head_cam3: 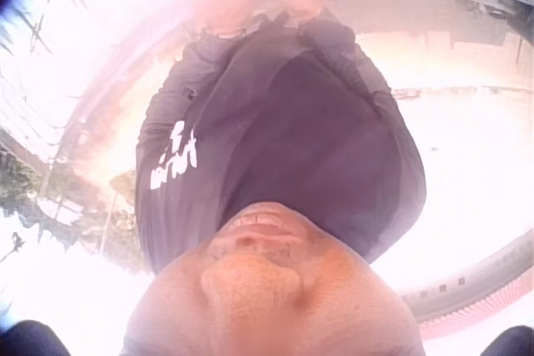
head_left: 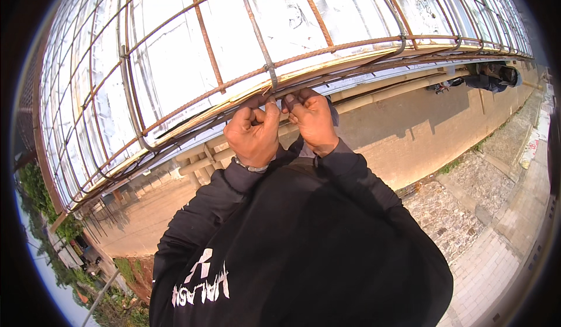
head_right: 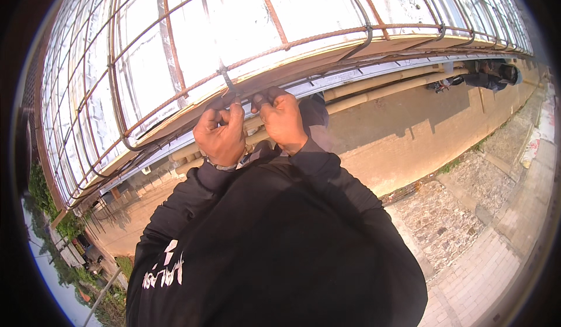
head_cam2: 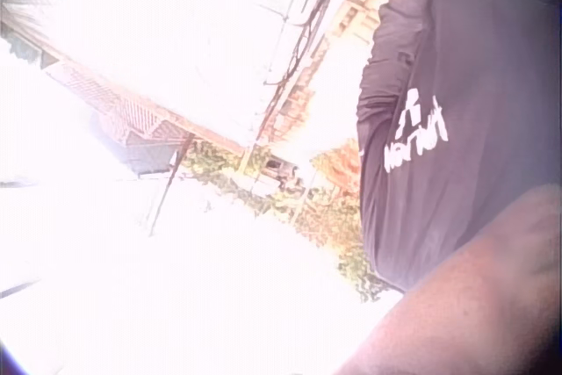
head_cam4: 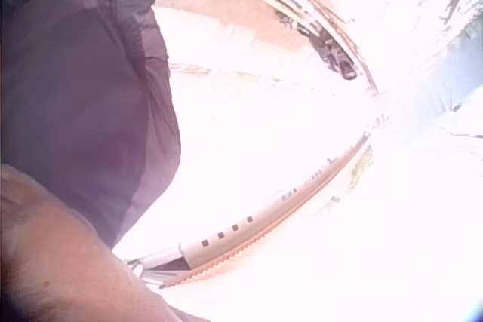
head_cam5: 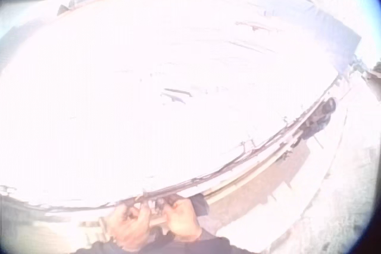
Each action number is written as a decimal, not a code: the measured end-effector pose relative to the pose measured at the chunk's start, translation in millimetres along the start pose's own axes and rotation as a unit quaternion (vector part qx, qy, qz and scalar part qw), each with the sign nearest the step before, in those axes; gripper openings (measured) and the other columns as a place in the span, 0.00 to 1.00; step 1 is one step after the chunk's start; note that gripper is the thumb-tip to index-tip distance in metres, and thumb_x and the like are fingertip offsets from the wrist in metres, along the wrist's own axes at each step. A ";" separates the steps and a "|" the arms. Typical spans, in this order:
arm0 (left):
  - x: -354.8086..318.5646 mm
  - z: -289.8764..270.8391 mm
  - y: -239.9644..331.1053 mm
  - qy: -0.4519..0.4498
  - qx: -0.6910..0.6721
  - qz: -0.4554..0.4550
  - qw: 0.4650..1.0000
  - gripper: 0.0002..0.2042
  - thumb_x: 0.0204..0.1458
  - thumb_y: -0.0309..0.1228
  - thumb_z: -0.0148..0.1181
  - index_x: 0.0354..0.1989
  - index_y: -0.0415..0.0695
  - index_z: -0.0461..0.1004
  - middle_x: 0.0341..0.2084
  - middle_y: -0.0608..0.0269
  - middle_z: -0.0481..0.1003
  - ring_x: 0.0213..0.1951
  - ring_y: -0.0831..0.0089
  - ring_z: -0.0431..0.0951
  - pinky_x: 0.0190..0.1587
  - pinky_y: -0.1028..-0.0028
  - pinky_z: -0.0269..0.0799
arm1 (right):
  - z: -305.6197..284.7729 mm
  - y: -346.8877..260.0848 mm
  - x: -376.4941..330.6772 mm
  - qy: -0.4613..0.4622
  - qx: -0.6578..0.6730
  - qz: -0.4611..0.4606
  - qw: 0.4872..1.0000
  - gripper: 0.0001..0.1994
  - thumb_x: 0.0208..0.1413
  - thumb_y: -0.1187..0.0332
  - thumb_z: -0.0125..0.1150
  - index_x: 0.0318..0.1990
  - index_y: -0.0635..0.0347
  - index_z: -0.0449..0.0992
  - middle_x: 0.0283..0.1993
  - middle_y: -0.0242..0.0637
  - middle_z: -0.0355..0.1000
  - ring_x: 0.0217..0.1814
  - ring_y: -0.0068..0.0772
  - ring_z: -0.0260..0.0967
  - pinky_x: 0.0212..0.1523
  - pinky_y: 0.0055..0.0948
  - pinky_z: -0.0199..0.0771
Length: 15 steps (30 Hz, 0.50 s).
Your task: The person secures a metal wire mesh to a curved roof frame using wire ties and pliers. They repeatedly wrap wire around the frame and mesh, then twist and tighten the wire with pliers to fasten the mesh in place.
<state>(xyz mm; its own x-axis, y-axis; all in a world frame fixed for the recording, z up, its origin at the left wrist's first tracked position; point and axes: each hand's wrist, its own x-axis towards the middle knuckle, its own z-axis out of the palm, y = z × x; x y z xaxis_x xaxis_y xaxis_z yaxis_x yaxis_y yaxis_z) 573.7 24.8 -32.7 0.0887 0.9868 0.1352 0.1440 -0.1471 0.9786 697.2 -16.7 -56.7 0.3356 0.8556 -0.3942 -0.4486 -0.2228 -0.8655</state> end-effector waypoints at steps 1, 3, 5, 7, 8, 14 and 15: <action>3.7 -1.0 6.3 -0.009 0.068 0.110 0.992 0.12 0.53 0.21 0.67 0.21 0.36 0.69 0.10 0.70 0.67 0.18 0.88 0.61 0.20 0.81 0.57 | 4.0 4.0 5.7 0.026 0.011 -0.036 0.999 0.08 0.60 0.73 0.56 0.30 0.68 0.77 0.21 0.28 0.68 0.22 0.14 0.56 0.23 0.25 0.55; -4.0 5.0 14.5 0.015 0.045 0.007 0.999 0.06 0.56 0.21 0.64 0.30 0.34 0.73 0.14 0.73 0.67 0.20 0.89 0.60 0.24 0.84 0.56 | -4.1 6.2 11.2 -0.009 -0.148 -0.072 0.986 0.08 0.53 0.80 0.50 0.35 0.71 0.76 0.29 0.37 0.73 0.27 0.18 0.63 0.28 0.25 0.64; -6.3 1.7 -8.9 0.051 -0.022 -0.011 0.998 0.08 0.56 0.21 0.64 0.28 0.33 0.72 0.17 0.71 0.68 0.21 0.88 0.60 0.24 0.82 0.56 | 7.3 17.9 18.0 0.008 -0.144 -0.115 0.983 0.08 0.48 0.80 0.51 0.34 0.73 0.76 0.27 0.44 0.72 0.29 0.24 0.64 0.31 0.31 0.67; -3.8 2.5 2.9 0.050 0.017 -0.064 0.997 0.18 0.54 0.22 0.65 0.17 0.37 0.62 0.15 0.71 0.61 0.22 0.83 0.59 0.25 0.75 0.55 | 6.1 2.1 10.0 0.044 -0.217 -0.070 0.973 0.06 0.45 0.78 0.53 0.21 0.73 0.68 0.18 0.50 0.60 0.23 0.25 0.57 0.25 0.41 0.61; -2.9 6.2 -3.2 0.054 0.073 -0.021 0.996 0.20 0.54 0.26 0.68 0.17 0.36 0.61 0.15 0.70 0.62 0.23 0.81 0.59 0.25 0.73 0.55 | 5.7 3.8 8.8 0.087 -0.184 -0.090 0.975 0.09 0.44 0.77 0.54 0.19 0.73 0.63 0.17 0.51 0.54 0.21 0.28 0.53 0.24 0.43 0.57; 7.8 -6.0 24.5 -0.045 -0.025 -0.168 0.984 0.14 0.53 0.32 0.68 0.26 0.31 0.78 0.14 0.67 0.61 0.16 0.78 0.60 0.18 0.74 0.54 | 14.4 34.1 15.6 0.161 -0.182 -0.223 0.944 0.11 0.44 0.75 0.55 0.19 0.73 0.61 0.18 0.58 0.54 0.18 0.49 0.55 0.25 0.45 0.58; 14.1 -13.8 5.6 -0.077 0.033 -0.169 0.982 0.08 0.55 0.29 0.61 0.33 0.34 0.79 0.15 0.68 0.62 0.16 0.78 0.61 0.17 0.74 0.56 | 14.6 29.1 14.5 0.162 -0.172 -0.234 0.943 0.11 0.44 0.75 0.56 0.20 0.74 0.62 0.18 0.59 0.55 0.19 0.52 0.56 0.25 0.45 0.59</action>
<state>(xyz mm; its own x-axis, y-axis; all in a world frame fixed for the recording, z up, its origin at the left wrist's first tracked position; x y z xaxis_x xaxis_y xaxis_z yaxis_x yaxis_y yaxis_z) 562.2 38.8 -23.1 0.1715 0.9591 -0.2253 0.2543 0.1779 0.9506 676.9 -3.9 -83.1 0.6914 0.7219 0.0303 0.0878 -0.0423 -0.9952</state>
